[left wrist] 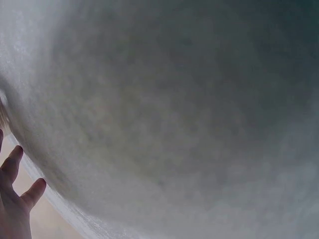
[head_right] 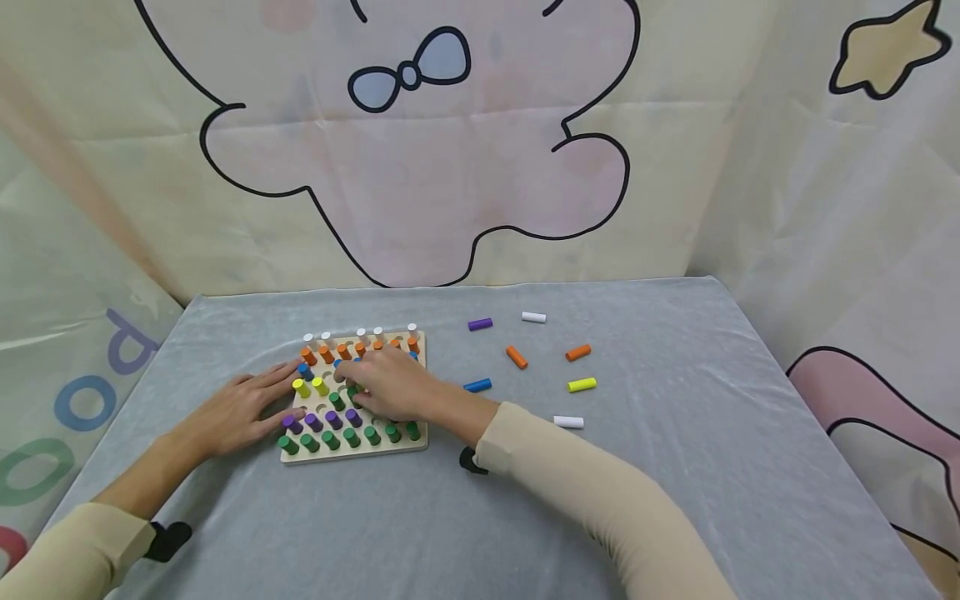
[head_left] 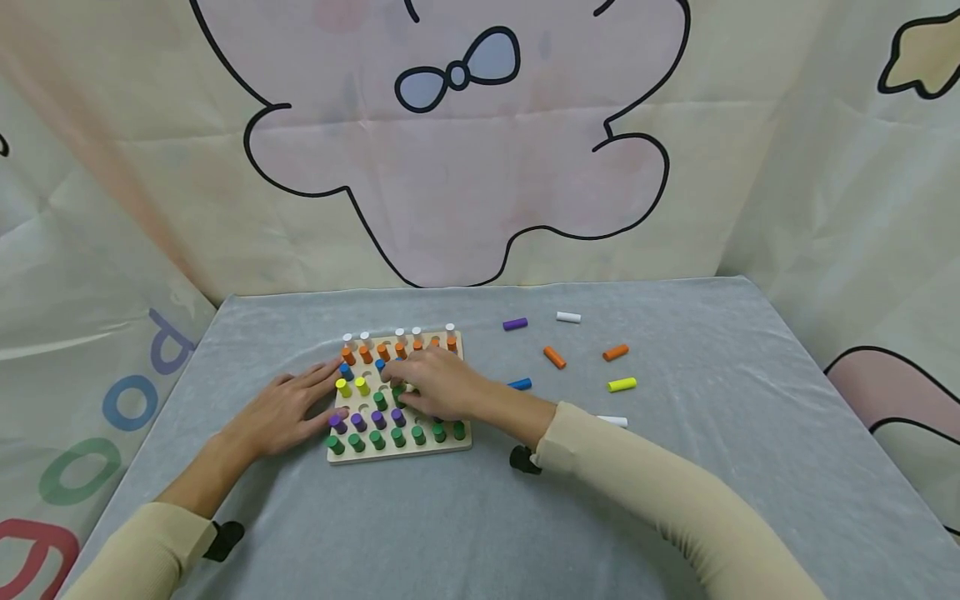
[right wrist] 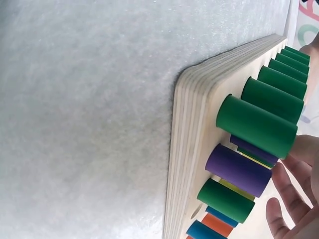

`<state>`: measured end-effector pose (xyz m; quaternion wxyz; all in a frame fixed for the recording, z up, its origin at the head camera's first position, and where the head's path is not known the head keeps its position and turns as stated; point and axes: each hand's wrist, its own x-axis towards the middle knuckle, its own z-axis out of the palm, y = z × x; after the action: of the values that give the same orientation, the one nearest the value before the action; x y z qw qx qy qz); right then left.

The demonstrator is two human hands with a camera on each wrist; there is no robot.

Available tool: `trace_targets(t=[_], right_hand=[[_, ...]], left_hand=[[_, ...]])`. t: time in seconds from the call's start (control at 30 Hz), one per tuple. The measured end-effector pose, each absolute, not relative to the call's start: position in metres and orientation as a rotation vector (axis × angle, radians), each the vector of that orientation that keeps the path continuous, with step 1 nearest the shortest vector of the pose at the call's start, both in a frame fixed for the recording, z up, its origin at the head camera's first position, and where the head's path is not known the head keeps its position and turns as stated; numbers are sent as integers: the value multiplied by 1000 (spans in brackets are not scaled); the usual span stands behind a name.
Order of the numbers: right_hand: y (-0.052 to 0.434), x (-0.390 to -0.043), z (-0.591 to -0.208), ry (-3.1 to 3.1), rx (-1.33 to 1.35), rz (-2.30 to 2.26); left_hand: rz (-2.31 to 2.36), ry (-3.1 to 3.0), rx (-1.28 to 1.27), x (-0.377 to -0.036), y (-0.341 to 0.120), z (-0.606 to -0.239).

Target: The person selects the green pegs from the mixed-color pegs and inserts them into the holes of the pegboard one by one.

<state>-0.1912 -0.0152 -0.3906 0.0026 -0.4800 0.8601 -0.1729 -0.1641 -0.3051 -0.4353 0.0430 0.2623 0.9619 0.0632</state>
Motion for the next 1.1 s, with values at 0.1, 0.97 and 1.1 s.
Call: trace_targets(t=[0.1,0.97,1.1], right_hand=[[-16,-192,-392,2689,-1516,-542],[68,-219,-374,2661,-1235,-496],[108,-230,-370,2669,-1117,-495]], left_hand=[[189,2941,799,-164,-305,-435],[144,2925,787,-168,-304,-430],[177,2929,782,-168,-304,-431]])
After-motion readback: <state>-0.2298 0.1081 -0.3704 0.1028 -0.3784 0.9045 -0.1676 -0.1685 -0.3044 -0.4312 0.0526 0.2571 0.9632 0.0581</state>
